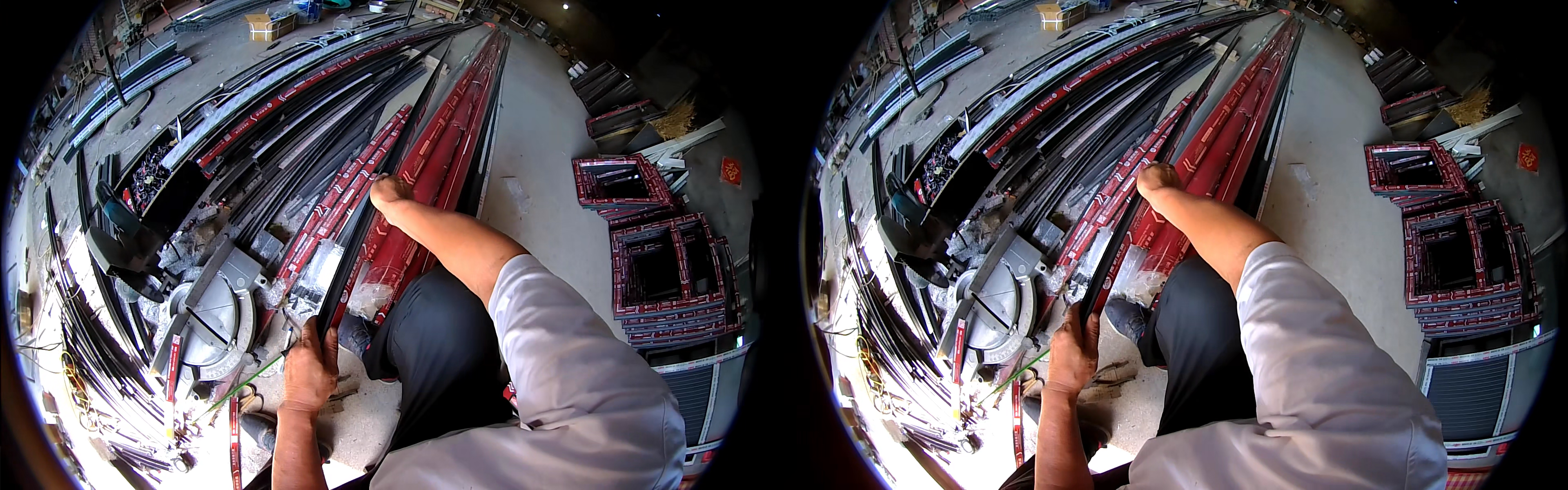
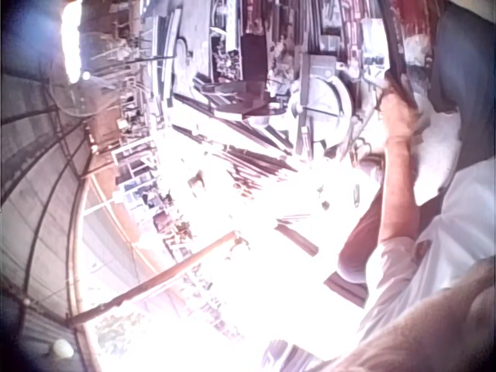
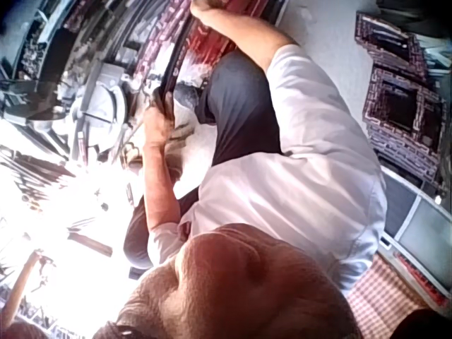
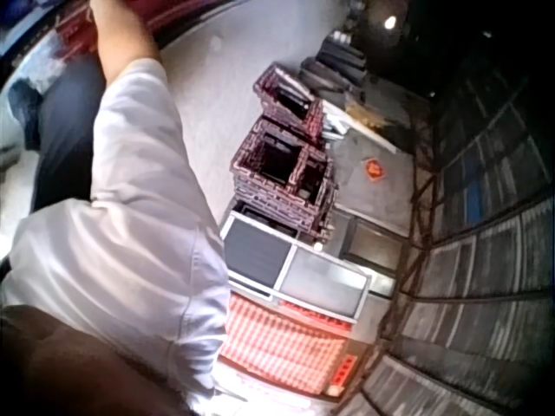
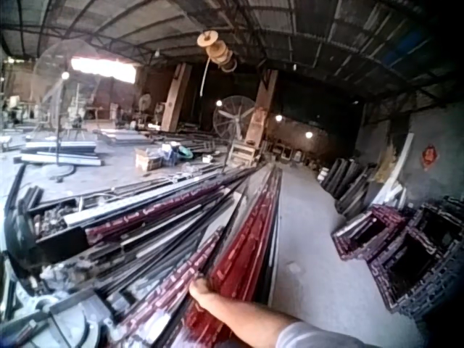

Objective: The person measures and cuts red and black metal profiles using a miter saw. They repeatedly measure the profiles, position them on the saw, cut them, and place the cut pieces into a cardboard box.

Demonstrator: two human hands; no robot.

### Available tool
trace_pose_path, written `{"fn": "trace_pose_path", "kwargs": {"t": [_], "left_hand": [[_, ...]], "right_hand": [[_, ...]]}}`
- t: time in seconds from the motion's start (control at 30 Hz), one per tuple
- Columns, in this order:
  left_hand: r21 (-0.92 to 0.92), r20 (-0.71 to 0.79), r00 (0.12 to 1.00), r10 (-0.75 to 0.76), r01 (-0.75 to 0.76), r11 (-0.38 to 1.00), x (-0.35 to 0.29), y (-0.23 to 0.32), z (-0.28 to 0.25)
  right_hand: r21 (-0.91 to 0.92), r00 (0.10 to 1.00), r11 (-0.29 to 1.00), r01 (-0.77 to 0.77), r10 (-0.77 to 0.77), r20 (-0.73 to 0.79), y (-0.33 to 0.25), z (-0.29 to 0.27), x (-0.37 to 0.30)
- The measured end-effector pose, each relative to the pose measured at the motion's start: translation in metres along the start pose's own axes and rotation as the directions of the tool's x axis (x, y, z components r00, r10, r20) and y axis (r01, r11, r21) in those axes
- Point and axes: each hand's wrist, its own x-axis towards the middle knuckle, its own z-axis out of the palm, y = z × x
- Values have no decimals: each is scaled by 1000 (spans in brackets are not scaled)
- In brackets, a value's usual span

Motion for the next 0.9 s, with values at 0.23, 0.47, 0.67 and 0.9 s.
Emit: {"fn": "trace_pose_path", "kwargs": {"t": [0.23, 0.47, 0.67, 0.9], "left_hand": [[58, -25, 999, 36, -34, 998, 3, 8, -3], [57, -1, 1000, 12, -12, 998, 3, 10, -1], [42, -1, 1000, 23, -23, 999, 2, 7, 5], [8, -17, 1000, -7, 7, 1000, 1, 11, 4]], "right_hand": [[-133, 992, 987, 88, -74, 102, 10, -10, -5], [-55, 993, 998, -25, 31, 111, 1, -19, -12], [-90, 999, 996, 8, -3, 54, 6, -17, -7], [-175, 991, 978, 114, -99, 94, 12, -10, 10]]}}
